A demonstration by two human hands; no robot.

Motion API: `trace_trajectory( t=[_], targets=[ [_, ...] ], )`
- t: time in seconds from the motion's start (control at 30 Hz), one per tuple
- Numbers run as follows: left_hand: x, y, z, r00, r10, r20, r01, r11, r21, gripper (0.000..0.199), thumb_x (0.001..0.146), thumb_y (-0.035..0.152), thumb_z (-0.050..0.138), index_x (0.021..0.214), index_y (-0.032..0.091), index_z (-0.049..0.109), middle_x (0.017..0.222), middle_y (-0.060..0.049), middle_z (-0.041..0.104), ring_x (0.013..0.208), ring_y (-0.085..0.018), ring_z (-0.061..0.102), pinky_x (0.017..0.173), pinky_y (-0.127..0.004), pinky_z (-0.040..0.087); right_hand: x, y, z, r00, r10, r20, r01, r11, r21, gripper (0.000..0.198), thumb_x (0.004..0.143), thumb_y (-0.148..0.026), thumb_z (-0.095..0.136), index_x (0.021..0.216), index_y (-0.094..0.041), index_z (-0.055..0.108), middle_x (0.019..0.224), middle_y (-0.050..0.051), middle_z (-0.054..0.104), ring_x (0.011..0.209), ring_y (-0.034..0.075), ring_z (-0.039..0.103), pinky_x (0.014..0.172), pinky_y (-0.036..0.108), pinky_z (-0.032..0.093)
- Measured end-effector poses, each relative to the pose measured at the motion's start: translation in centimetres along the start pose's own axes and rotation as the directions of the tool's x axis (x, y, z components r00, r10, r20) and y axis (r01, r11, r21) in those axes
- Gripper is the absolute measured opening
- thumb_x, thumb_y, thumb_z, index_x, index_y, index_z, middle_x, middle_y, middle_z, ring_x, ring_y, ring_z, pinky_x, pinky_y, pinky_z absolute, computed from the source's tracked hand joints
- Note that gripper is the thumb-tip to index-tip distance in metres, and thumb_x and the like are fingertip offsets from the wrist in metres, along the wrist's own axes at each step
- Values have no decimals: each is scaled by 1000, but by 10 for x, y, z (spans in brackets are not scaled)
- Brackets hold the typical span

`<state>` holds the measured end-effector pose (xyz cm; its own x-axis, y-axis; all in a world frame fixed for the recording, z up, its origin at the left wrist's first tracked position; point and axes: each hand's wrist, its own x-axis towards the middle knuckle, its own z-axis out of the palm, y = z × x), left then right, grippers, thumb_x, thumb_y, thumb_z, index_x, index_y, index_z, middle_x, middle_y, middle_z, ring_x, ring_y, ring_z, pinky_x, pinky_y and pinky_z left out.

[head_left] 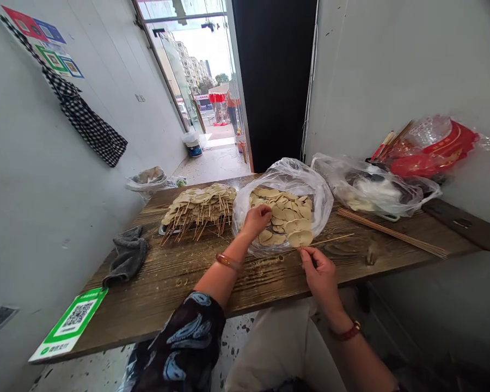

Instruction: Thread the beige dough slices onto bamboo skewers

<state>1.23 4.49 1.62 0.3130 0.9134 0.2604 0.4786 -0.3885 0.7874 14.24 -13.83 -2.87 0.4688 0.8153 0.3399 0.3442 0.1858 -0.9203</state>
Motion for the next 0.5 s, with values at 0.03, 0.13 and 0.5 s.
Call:
trace_trajectory(
  t=[0.03, 0.13, 0.5],
  targets=[
    [2, 0, 4, 998, 52, 40, -57, 990, 126, 17, 70, 16, 55, 82, 14, 67, 76, -4, 64, 69, -13, 55, 66, -25, 43, 0, 0, 0, 1000, -3, 0, 3, 1000, -2, 29, 87, -39, 49, 89, -16, 67, 75, 5, 68, 66, 17, 60, 59, 25, 45],
    [4, 1, 13, 976, 128, 175, -185, 914, 361, 23, 70, 14, 53, 87, 16, 68, 86, -6, 64, 76, -15, 56, 73, -27, 43, 1, 1, 0, 1000, -19, -2, 19, 1000, -9, 29, 87, -38, 49, 89, -16, 68, 77, 5, 69, 67, 17, 61, 61, 26, 46],
    [3, -1, -6, 963, 94, 252, -206, 861, 464, 22, 69, 12, 53, 84, 16, 69, 78, -5, 59, 75, -17, 53, 74, -28, 42, 1, -1, -2, 999, -39, 6, 39, 999, -10, 27, 88, -36, 49, 90, -17, 68, 79, 5, 70, 69, 17, 60, 66, 28, 46]
  ],
)
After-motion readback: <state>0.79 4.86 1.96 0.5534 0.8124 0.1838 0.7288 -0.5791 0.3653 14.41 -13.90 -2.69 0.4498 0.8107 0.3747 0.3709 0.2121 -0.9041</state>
